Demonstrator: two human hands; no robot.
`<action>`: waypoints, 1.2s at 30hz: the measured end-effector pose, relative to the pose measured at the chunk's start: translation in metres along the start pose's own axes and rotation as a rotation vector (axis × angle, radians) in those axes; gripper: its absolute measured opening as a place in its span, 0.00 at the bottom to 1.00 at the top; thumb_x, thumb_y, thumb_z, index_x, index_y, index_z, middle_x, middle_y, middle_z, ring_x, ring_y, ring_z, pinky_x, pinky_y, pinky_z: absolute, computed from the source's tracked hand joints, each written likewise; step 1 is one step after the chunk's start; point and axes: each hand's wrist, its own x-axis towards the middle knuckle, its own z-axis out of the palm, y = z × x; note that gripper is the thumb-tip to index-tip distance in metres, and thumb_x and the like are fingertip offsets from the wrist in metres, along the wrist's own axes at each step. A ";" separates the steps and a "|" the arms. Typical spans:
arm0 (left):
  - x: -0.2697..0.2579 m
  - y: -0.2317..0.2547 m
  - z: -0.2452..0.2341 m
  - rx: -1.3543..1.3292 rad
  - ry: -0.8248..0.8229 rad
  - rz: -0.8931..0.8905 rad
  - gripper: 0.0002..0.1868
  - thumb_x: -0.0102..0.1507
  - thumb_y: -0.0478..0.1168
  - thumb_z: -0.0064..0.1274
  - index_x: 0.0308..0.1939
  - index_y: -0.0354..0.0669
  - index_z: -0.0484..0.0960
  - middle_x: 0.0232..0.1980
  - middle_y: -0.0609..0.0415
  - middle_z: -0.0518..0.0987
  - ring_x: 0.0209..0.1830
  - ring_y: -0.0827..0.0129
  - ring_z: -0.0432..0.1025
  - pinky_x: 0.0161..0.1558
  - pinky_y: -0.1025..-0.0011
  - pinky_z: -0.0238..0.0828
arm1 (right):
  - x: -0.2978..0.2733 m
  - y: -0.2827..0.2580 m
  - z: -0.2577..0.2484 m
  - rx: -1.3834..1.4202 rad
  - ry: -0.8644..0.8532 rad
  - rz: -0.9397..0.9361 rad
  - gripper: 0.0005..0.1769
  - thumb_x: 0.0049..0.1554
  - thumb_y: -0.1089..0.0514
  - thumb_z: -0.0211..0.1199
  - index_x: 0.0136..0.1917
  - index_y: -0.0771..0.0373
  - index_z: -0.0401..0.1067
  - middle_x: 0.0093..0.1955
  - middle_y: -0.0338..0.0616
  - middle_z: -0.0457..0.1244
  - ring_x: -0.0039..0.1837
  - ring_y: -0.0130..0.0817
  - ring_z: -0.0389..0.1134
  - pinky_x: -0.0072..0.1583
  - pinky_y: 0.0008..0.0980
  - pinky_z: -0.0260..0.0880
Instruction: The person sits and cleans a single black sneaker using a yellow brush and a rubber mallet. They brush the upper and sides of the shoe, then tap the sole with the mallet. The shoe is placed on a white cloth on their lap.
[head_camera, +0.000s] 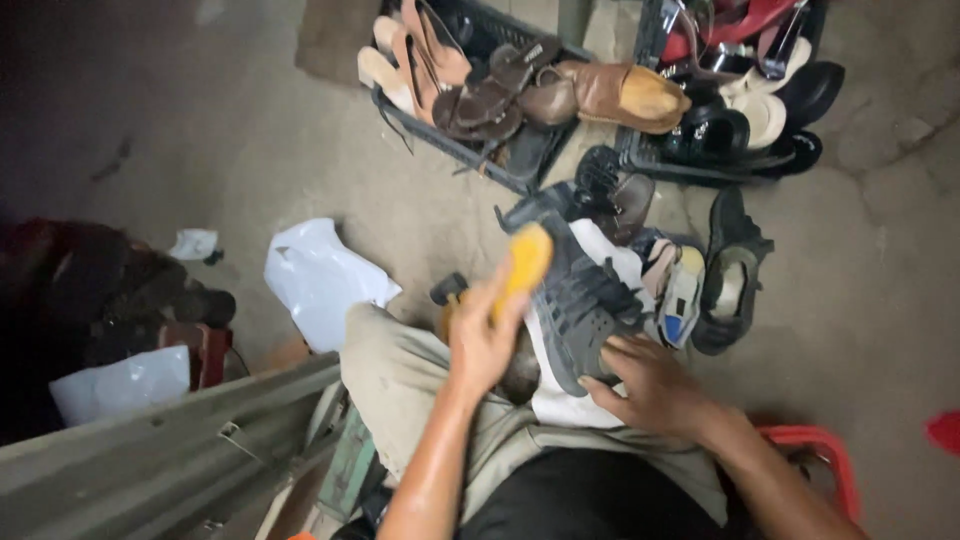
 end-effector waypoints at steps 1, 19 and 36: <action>0.001 0.008 0.000 -0.004 -0.008 -0.005 0.26 0.71 0.49 0.49 0.72 0.48 0.71 0.49 0.47 0.85 0.45 0.63 0.78 0.50 0.67 0.71 | -0.002 -0.005 -0.006 0.003 -0.004 0.009 0.24 0.61 0.47 0.62 0.33 0.56 0.53 0.33 0.38 0.53 0.36 0.37 0.57 0.43 0.39 0.55; -0.001 0.032 -0.008 -0.026 -0.038 -0.015 0.25 0.66 0.44 0.58 0.68 0.52 0.78 0.41 0.41 0.81 0.39 0.46 0.79 0.42 0.57 0.76 | 0.010 -0.026 -0.066 -0.134 -0.089 0.038 0.18 0.61 0.49 0.59 0.33 0.59 0.66 0.34 0.43 0.58 0.41 0.44 0.65 0.46 0.43 0.66; -0.022 0.029 -0.016 -0.003 -0.276 -0.036 0.26 0.70 0.47 0.51 0.71 0.44 0.73 0.36 0.51 0.74 0.28 0.65 0.70 0.36 0.66 0.69 | 0.001 -0.051 -0.067 0.174 -0.243 0.470 0.16 0.64 0.40 0.53 0.43 0.52 0.64 0.47 0.35 0.60 0.48 0.32 0.66 0.52 0.38 0.61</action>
